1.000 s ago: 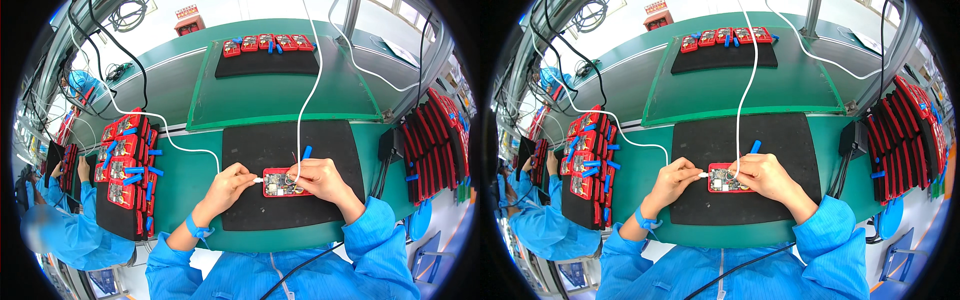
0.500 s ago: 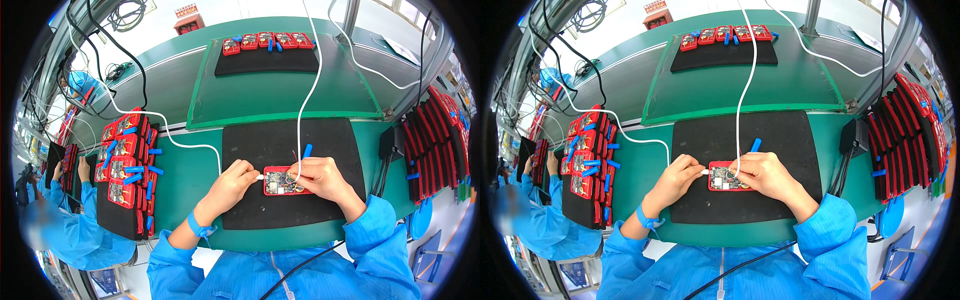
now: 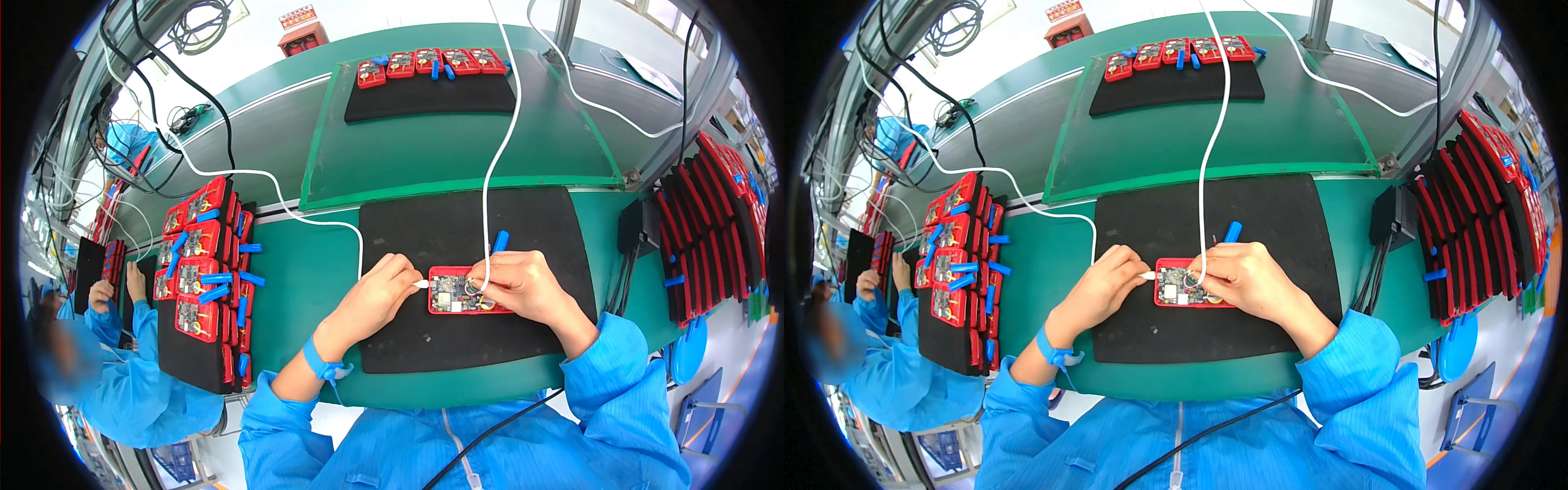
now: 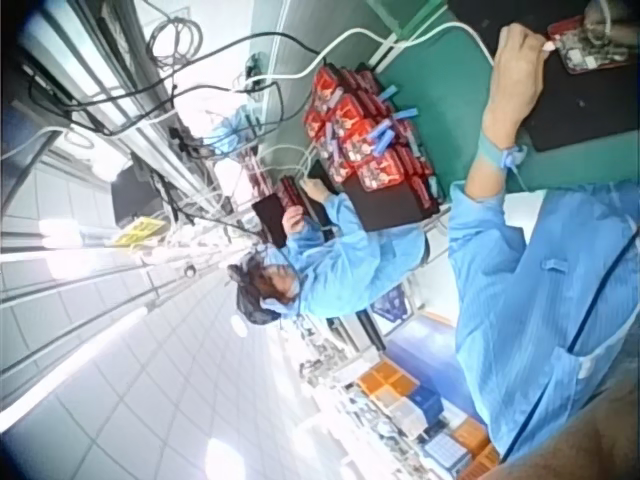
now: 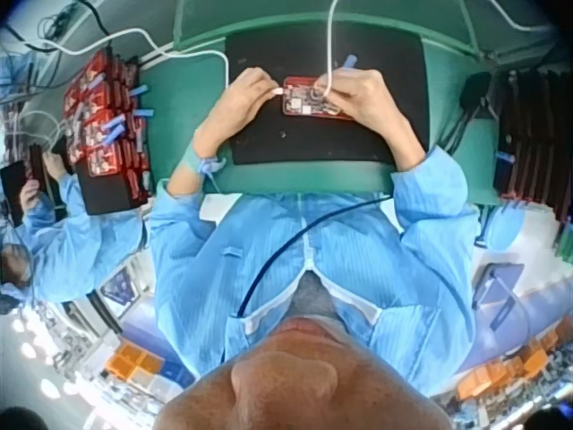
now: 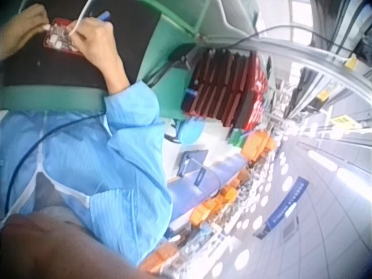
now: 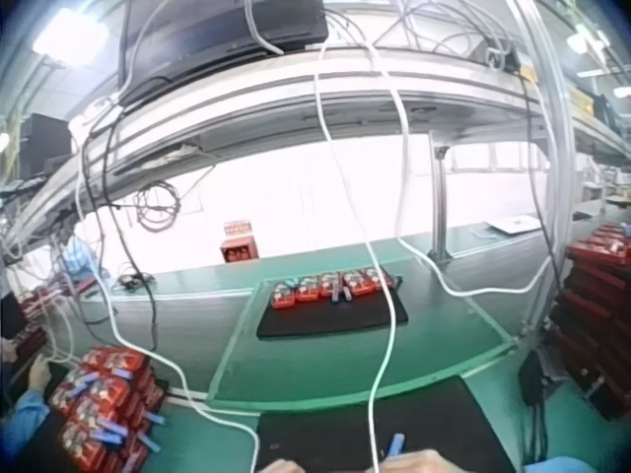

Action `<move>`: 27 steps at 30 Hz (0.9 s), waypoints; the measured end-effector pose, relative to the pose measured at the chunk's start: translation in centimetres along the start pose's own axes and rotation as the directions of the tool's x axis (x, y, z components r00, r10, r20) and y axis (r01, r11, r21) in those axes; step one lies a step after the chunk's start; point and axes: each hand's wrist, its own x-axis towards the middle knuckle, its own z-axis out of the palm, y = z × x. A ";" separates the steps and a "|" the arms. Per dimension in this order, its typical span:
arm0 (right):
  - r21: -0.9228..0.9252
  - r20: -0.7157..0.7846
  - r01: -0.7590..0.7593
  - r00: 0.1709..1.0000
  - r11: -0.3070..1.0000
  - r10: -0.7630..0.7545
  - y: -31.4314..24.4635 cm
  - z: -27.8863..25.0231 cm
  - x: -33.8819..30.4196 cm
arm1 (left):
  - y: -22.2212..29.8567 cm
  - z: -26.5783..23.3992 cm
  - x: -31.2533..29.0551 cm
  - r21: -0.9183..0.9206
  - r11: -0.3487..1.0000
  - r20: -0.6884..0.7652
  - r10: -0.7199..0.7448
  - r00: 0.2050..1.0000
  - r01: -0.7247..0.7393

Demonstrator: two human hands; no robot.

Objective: Manually assemble components onto a PCB for small electronic devices at a factory workstation.

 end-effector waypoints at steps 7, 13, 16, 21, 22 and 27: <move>0.014 0.023 -0.008 1.000 1.000 0.008 -0.1 -0.4 0.3 | 0.0 -0.4 0.2 0.017 1.000 -0.010 0.009 1.000 -0.009; 0.006 0.032 0.003 0.999 1.000 -0.003 -0.1 -0.3 0.5 | 0.2 -0.1 0.2 0.005 0.999 -0.031 -0.048 0.998 0.049; -0.010 0.038 0.031 0.999 0.999 -0.030 0.5 -0.3 0.5 | 0.1 0.0 0.4 0.002 0.998 -0.024 -0.069 0.997 0.069; -0.029 0.089 0.046 0.995 0.999 -0.043 0.7 -0.5 0.7 | 0.2 0.0 0.5 0.035 0.996 -0.055 -0.080 0.995 0.082; -0.016 0.083 0.048 0.995 0.999 -0.047 0.8 -0.4 0.7 | 0.2 0.0 0.5 0.036 0.996 -0.056 -0.085 0.995 0.087; 0.007 0.061 0.051 0.997 0.999 -0.051 0.8 -0.3 0.6 | 0.2 0.0 0.5 0.034 0.995 -0.053 -0.094 0.994 0.096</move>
